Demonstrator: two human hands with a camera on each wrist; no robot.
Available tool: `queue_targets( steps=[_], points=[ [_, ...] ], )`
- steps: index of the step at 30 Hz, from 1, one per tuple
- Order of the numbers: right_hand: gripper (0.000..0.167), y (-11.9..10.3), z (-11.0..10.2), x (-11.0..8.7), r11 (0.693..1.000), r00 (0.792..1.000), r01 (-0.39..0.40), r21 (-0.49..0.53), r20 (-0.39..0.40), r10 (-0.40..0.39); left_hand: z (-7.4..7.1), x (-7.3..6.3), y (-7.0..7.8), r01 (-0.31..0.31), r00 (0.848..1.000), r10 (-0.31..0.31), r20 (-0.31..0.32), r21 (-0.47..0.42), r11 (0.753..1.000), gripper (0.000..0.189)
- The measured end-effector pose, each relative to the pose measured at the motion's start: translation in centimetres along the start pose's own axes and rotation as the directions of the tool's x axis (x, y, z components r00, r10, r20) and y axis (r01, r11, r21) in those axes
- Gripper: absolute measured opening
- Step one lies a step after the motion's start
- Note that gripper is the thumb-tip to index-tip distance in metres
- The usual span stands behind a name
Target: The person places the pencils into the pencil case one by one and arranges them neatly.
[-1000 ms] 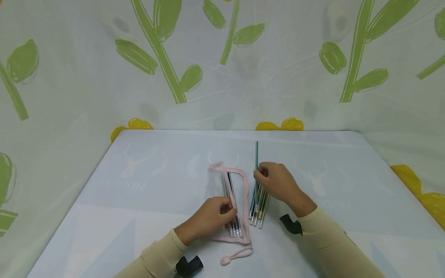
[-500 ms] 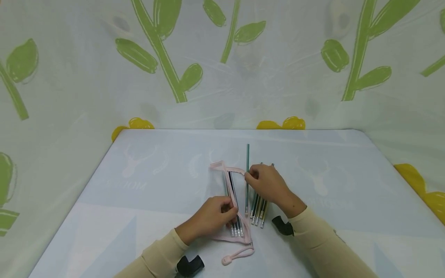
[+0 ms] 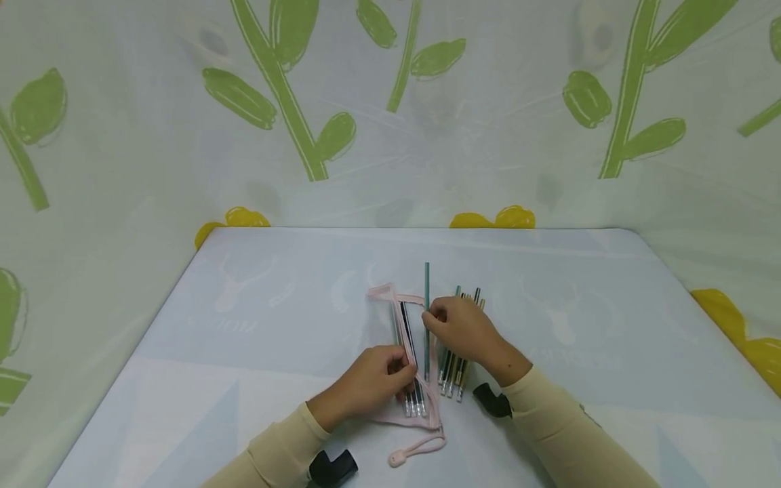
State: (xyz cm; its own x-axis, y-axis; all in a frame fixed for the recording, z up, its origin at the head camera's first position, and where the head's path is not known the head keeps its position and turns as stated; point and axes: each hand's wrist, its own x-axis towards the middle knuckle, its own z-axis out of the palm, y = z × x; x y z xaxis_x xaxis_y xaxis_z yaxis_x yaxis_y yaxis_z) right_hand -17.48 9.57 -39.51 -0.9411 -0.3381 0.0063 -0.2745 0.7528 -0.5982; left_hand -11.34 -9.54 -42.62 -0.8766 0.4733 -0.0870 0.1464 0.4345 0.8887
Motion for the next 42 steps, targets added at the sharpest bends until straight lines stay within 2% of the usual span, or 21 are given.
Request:
queue_targets(
  steps=[12,27,33,42],
  points=[
    [0.032,0.2,0.2,-0.1,0.999,0.997,0.04,-0.017,0.071,-0.039,-0.1,0.0,-0.1,-0.017,1.0,0.017,0.006,0.003,1.0,0.022],
    [0.031,0.4,0.6,-0.1,0.999,0.988,0.021,0.029,0.152,-0.025,-0.1,0.0,0.1,-0.023,1.0,0.023,0.003,0.002,1.0,0.022],
    [0.031,0.4,1.0,-0.1,1.0,0.982,-0.004,0.014,0.191,0.002,-0.2,0.0,0.1,-0.012,1.0,0.012,0.002,0.005,1.0,0.022],
    [0.033,0.3,1.3,-0.3,1.0,0.978,0.02,-0.01,0.209,-0.017,-0.1,0.0,0.0,-0.013,1.0,0.013,0.0,-0.002,1.0,0.021]
  ],
)
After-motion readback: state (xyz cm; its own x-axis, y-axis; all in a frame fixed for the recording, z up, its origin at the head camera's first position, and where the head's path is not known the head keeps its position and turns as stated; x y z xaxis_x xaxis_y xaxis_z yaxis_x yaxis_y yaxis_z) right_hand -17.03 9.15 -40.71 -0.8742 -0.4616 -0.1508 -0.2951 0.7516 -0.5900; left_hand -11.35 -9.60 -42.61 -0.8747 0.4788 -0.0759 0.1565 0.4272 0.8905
